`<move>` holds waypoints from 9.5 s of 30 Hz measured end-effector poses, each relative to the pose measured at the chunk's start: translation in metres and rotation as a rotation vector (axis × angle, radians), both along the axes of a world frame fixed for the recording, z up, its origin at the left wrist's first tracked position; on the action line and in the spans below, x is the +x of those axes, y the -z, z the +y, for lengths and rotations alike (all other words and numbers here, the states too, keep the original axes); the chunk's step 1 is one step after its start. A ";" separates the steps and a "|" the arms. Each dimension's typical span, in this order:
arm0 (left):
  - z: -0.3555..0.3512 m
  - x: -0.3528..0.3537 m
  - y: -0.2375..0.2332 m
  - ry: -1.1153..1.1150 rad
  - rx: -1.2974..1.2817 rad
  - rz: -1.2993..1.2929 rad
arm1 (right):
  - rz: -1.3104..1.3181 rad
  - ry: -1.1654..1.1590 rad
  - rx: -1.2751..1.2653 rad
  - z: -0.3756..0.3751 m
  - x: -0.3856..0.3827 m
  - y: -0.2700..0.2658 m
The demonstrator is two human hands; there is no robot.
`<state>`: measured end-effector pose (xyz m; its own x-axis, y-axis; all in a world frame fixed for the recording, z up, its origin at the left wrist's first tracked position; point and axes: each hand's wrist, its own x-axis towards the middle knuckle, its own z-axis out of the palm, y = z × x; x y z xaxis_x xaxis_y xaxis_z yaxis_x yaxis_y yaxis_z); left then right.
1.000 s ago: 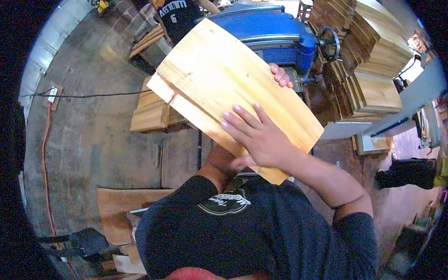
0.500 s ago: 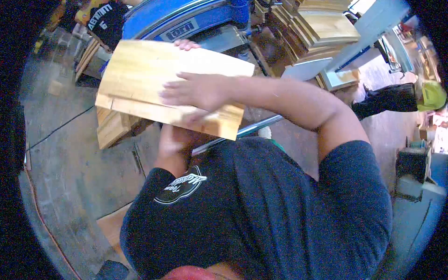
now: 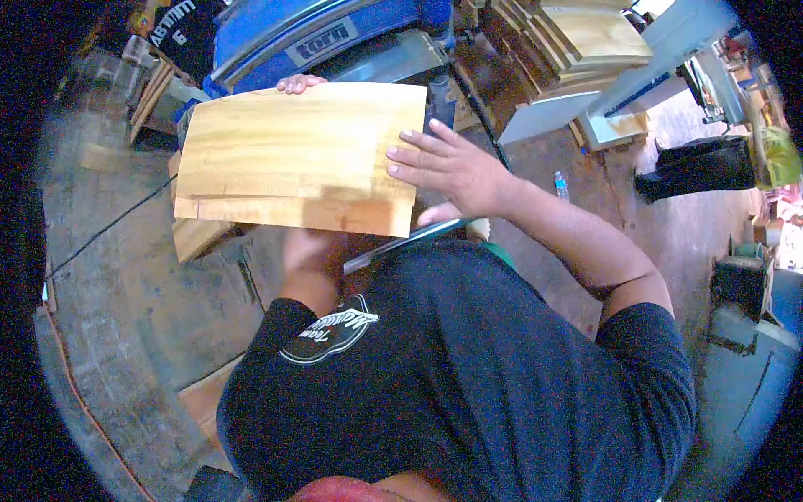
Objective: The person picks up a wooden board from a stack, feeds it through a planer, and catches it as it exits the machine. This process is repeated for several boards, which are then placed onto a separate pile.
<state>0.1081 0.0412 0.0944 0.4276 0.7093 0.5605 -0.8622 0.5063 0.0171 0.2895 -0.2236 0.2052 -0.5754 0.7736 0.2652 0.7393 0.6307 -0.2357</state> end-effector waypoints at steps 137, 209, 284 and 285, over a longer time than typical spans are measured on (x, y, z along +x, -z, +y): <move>-0.173 -0.088 -0.003 -0.865 -0.130 1.436 | 1.163 0.528 -0.457 0.109 -0.012 0.010; -0.077 -0.028 0.103 -0.724 0.002 2.407 | 1.233 0.937 -1.131 0.094 0.017 0.227; -0.105 0.366 0.043 0.555 0.382 1.989 | 1.984 0.707 -0.870 -0.140 0.239 0.148; -0.114 0.367 0.044 0.549 0.359 2.039 | 1.993 0.714 -0.860 -0.145 0.233 0.143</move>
<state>0.4751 -0.0726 0.0503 0.5262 0.3300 -0.7837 0.6751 0.3983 0.6210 0.5225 -0.3689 0.0621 0.2312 0.8714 -0.4326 -0.7060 -0.1557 -0.6909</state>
